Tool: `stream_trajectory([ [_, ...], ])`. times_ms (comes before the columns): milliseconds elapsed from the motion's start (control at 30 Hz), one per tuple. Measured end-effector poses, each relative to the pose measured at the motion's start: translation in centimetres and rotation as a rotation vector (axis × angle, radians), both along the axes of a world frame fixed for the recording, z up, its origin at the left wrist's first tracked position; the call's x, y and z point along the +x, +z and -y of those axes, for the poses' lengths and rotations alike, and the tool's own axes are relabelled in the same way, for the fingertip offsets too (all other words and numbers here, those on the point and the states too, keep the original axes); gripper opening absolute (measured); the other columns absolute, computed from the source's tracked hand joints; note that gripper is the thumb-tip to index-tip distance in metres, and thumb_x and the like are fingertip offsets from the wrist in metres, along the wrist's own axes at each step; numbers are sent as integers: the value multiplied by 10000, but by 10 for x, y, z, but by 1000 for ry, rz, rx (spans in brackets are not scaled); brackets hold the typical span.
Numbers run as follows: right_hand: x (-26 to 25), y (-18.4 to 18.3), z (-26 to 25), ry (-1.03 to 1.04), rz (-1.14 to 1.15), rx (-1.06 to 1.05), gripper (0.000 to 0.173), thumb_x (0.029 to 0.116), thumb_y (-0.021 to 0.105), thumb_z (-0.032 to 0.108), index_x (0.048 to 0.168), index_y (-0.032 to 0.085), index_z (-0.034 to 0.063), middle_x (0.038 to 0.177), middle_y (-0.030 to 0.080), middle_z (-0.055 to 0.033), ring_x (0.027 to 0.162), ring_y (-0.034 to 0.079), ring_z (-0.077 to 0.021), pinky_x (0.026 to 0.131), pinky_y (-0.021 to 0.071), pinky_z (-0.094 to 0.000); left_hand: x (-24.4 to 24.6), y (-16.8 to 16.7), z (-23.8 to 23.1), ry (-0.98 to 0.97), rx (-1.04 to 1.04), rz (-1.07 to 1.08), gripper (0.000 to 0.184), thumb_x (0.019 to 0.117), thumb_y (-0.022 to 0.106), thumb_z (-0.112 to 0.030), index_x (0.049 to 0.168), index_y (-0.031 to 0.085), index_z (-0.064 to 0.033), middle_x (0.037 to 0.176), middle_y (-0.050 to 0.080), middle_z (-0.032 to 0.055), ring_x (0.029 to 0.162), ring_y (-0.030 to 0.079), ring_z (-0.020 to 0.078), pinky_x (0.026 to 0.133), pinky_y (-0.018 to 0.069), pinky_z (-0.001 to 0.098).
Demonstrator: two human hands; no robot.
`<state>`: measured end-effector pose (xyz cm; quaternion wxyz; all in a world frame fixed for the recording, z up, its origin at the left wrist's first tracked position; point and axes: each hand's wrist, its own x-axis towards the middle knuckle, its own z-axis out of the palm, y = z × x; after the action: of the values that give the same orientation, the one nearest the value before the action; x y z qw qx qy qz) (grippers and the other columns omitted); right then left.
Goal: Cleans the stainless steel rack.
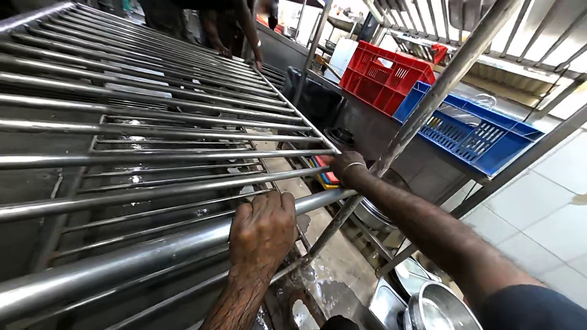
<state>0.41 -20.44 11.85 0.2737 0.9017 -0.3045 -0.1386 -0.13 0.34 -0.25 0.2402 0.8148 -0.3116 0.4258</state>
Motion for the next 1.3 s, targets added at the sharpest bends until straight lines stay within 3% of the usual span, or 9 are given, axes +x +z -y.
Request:
stream_trajectory([
  [200, -6, 17, 3, 162, -166, 51, 194, 939, 690, 154, 1074, 711, 16, 1134, 691, -223, 1079, 657, -437, 840, 528, -647, -1, 0, 1, -27, -33, -12, 206, 761, 726, -241, 815, 657, -54, 734, 627, 109, 692, 656, 308, 606, 478, 459],
  [333, -15, 50, 32, 84, 197, 128, 274, 895, 756, 309, 1066, 731, 97, 1068, 718, -203, 1026, 681, -447, 806, 530, -699, 0, -2, 4, 1, -34, -1, 201, 750, 750, -230, 814, 660, -63, 711, 614, 92, 664, 641, 283, 609, 472, 443],
  [467, 6, 51, 65, 76, 497, 170, 324, 943, 702, 361, 1118, 725, 89, 1087, 720, -227, 1037, 686, -461, 833, 529, -695, 0, -4, 6, 12, -42, 10, 210, 746, 735, -246, 828, 674, -63, 721, 619, 97, 661, 636, 285, 590, 457, 443],
  [600, 29, 6, 82, -14, 373, 259, 494, 934, 705, 438, 1191, 647, 20, 1147, 689, -250, 1091, 672, -444, 881, 530, -665, 2, -6, 6, 23, -40, 28, 228, 756, 722, -276, 820, 660, -66, 729, 615, 92, 655, 629, 279, 592, 449, 437],
  [733, 45, 10, 93, -81, 243, 275, 521, 877, 776, 466, 1064, 696, -14, 1120, 690, -250, 1077, 668, -428, 879, 527, -646, 1, -5, 3, 20, -28, 32, 211, 782, 697, -268, 811, 642, -67, 726, 604, 96, 640, 618, 290, 577, 436, 438],
  [900, 61, -4, 49, -165, 246, 117, 327, 859, 771, 216, 1115, 699, 26, 1198, 681, -236, 1130, 654, -438, 822, 539, -658, -1, -3, 0, 20, -3, 6, 219, 777, 700, -264, 856, 671, -62, 763, 643, 116, 665, 641, 307, 579, 441, 462],
  [1000, 65, -4, 43, -161, 222, 96, 305, 880, 745, 177, 1132, 690, 14, 1222, 666, -241, 1151, 643, -436, 833, 543, -640, 0, -2, -2, 18, 24, 9, 211, 792, 683, -260, 840, 660, -55, 767, 644, 122, 670, 643, 315, 580, 433, 463],
  [1167, 71, 19, 110, -41, 163, 299, 359, 888, 770, 286, 1021, 686, -37, 1064, 685, -257, 1002, 671, -422, 832, 518, -650, -1, -1, -6, -10, 59, -14, 208, 797, 689, -250, 877, 676, -58, 794, 648, 118, 702, 649, 308, 601, 447, 461],
  [1300, 85, 25, 128, -185, 183, 378, 339, 874, 775, 310, 953, 672, -3, 865, 672, -153, 753, 656, -264, 688, 540, -501, 1, -3, 0, 19, -4, 21, 240, 747, 745, -277, 837, 660, -72, 742, 627, 103, 675, 645, 300, 586, 448, 457],
])
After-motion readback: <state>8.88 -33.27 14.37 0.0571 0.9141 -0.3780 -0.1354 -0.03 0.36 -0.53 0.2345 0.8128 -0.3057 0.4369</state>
